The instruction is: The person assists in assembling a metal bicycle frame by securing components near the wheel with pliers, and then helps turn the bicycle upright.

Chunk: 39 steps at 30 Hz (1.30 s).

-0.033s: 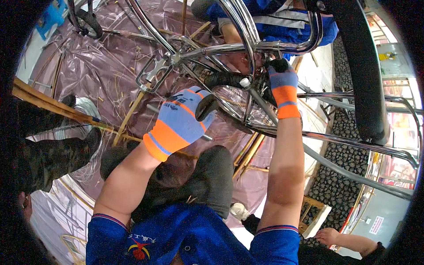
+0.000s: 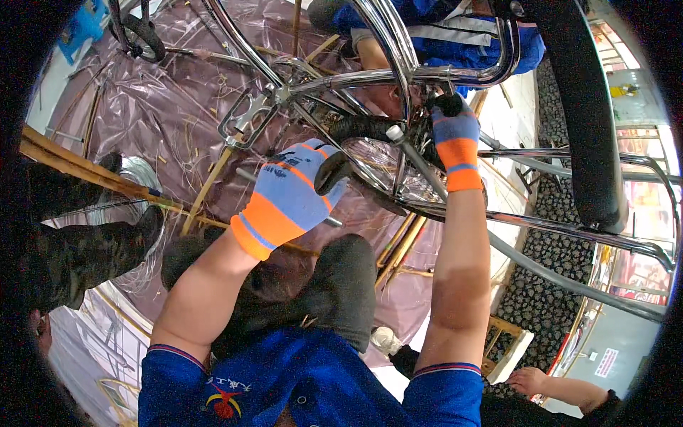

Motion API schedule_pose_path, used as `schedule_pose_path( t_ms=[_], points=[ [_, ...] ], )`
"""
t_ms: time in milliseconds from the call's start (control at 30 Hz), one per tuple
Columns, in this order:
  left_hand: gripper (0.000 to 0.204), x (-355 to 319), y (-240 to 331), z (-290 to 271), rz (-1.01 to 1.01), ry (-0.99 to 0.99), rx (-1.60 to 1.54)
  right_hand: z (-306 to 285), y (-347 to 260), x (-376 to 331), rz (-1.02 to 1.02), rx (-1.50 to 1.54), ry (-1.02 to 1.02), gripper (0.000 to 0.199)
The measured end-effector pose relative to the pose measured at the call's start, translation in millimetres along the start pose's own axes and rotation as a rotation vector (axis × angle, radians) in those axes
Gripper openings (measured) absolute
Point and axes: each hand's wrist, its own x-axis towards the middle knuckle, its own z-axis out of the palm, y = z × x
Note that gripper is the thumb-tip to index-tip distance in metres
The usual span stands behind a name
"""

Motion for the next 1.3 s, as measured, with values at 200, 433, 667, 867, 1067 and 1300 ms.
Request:
schedule_pose_path(
  t_ms=[200,433,667,867,1067,1300],
  points=[
    [0.025,-2.8,-2.5,-6.0,-0.004,0.018,-0.007,-11.4,-46.7,-20.0,0.045,-0.157,0.136,0.034],
    [0.033,-3.1,4.7,-6.3,-0.01,-0.038,0.009,-9.1,-38.3,-22.8,-0.103,-0.03,0.077,0.048],
    [0.034,-7.0,9.9,-6.9,0.003,-0.071,0.007,-4.3,-23.1,-19.3,-0.127,0.113,0.057,0.041],
    [0.03,-4.6,5.6,3.3,0.036,-0.01,0.026,-1.1,-19.1,-10.7,-0.267,-0.028,0.082,0.033],
    [0.022,8.7,0.7,23.1,-0.102,-0.002,-0.069,1.8,-18.5,-13.9,-0.267,-0.091,0.149,0.037],
    [0.021,51.9,-3.0,88.4,-0.208,0.177,-0.122,5.2,-22.8,-19.4,-0.21,-0.198,0.185,0.039]
  ],
)
